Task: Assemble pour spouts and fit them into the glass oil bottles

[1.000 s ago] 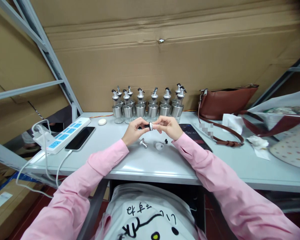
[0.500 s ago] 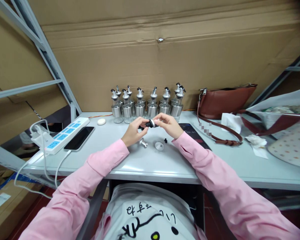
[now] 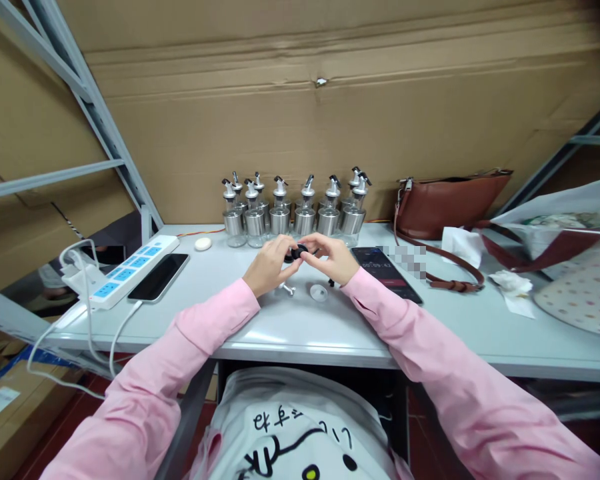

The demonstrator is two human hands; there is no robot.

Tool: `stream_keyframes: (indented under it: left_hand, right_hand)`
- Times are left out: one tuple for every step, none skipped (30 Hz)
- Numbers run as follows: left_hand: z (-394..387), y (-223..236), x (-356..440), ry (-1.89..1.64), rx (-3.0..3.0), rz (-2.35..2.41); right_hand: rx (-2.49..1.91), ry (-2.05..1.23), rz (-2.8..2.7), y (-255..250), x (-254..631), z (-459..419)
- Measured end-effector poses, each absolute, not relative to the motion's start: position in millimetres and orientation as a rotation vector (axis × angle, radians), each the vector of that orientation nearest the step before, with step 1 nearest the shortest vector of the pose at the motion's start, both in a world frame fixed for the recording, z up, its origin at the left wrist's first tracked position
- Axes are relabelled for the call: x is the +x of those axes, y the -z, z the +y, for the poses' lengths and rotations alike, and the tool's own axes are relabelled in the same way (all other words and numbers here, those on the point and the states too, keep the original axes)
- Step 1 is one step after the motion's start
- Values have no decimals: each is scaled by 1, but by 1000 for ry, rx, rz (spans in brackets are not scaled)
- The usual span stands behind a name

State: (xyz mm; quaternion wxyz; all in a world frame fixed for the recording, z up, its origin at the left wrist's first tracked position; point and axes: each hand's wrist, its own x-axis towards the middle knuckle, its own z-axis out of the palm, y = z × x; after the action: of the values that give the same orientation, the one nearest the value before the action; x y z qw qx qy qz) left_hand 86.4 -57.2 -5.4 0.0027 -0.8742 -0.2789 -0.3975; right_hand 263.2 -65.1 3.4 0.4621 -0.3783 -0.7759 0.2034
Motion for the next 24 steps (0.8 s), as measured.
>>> stream_keyframes:
  left_hand:
    - [-58, 5, 86, 1256, -2754, -868]
    - [-58, 5, 86, 1265, -2761, -872]
    - [-59, 5, 86, 1277, -2766, -890]
    - [-60, 5, 85, 1289, -2772, -928]
    - [-61, 4, 85, 1303, -2782, -984]
    - [-61, 4, 85, 1323, -2797, -1054]
    - [-61, 4, 84, 1344, -2814, -1125]
    - [-61, 4, 84, 1357, -2832, -1183]
    - [-60, 4, 84, 1360, -2848, -1216]
    - [-60, 4, 84, 1356, -2864, -1221]
    - [-59, 5, 85, 1351, -2882, -1206]
    - [-59, 5, 85, 1354, -2904, -1188]
    - [-59, 5, 86, 1368, -2937, -1179]
    - [-58, 5, 86, 1396, -2977, -1185]
    - [-58, 4, 86, 1433, -3020, -1206]
    - [-59, 4, 87, 1463, -3062, -1230]
    - [-59, 4, 87, 1481, -3099, -1250]
    - [-59, 4, 86, 1488, -3127, -1259]
    - [-59, 4, 86, 1489, -3147, -1255]
    - [-59, 4, 86, 1492, -3155, -1243]
    - [-59, 4, 86, 1494, -3153, -1229]
    - [-59, 4, 87, 1496, -3137, -1221]
    - [-59, 4, 87, 1498, -3109, -1223]
    - [-60, 4, 87, 1502, -3074, -1233]
  right_hand:
    - [-919, -535, -1894, -4, 263, -65]
    - [-905, -568, -1881, -4, 263, -65]
    - [-891, -594, -1868, -4, 263, -65]
    - [-881, -609, -1857, -4, 263, -65]
    - [-874, -612, -1850, -4, 263, -66]
    - [-871, -608, -1845, -4, 262, -66]
    - [-867, -604, -1842, -3, 262, -66]
    - [-864, -603, -1837, -3, 262, -66]
    - [-860, -604, -1831, -3, 261, -67]
    - [-857, -608, -1823, -3, 261, -67]
    - [-855, -612, -1816, -4, 262, -67]
    - [-854, -616, -1812, -4, 262, -67]
    - [-853, -619, -1813, -4, 262, -67]
    - [-850, -623, -1819, -5, 263, -67]
    - [-847, -628, -1828, -5, 263, -68]
    - [-844, -632, -1838, -5, 264, -68]
    - [-843, -634, -1849, -6, 264, -68]
    - [-843, -636, -1858, -6, 264, -68]
    - [-845, -638, -1864, -6, 264, -69]
    - [-848, -639, -1865, -5, 264, -69]
    - [-852, -641, -1862, -5, 264, -69]
    - [-855, -644, -1858, -5, 264, -68]
    - [-858, -648, -1854, -5, 264, -68]
    - [-859, -654, -1850, -5, 264, -68]
